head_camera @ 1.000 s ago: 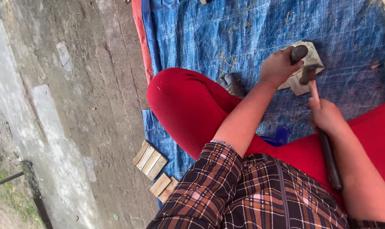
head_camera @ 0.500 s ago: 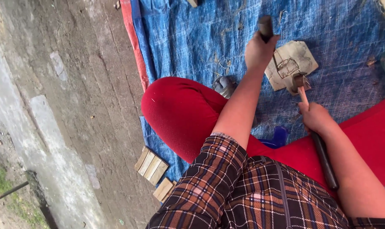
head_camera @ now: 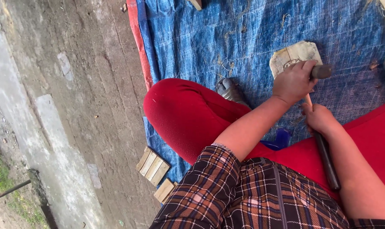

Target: A person sitting on the ground uses a hammer and a chisel to carve intricate patterns or shapes into a small wooden block.

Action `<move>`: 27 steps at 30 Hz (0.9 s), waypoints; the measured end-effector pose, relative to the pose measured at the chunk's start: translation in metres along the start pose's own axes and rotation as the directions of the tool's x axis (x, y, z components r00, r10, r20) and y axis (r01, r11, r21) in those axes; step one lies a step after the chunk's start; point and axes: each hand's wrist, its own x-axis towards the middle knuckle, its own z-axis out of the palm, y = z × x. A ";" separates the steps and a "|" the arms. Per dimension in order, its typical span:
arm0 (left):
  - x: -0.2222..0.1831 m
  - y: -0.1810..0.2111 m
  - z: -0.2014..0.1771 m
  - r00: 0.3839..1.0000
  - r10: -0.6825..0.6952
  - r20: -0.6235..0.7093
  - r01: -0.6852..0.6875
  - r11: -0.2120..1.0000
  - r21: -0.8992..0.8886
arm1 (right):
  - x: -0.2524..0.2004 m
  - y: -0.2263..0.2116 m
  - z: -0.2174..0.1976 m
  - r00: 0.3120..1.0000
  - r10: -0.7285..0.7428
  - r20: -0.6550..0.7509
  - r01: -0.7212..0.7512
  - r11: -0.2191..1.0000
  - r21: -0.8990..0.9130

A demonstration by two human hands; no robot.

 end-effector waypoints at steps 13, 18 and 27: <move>0.048 -0.106 -0.037 0.536 -0.829 0.157 0.714 0.346 -0.609 | -0.004 -0.001 -0.004 1.000 0.009 -0.003 -0.009 1.000 -0.008; 0.051 -0.070 -0.048 0.836 -0.514 0.191 0.532 0.677 -0.509 | -0.001 0.002 -0.003 1.000 0.009 0.011 -0.010 0.999 0.043; 0.051 -0.061 -0.041 0.879 -0.449 0.159 0.472 0.774 -0.423 | -0.006 -0.004 -0.004 1.000 0.010 0.011 -0.010 1.000 0.025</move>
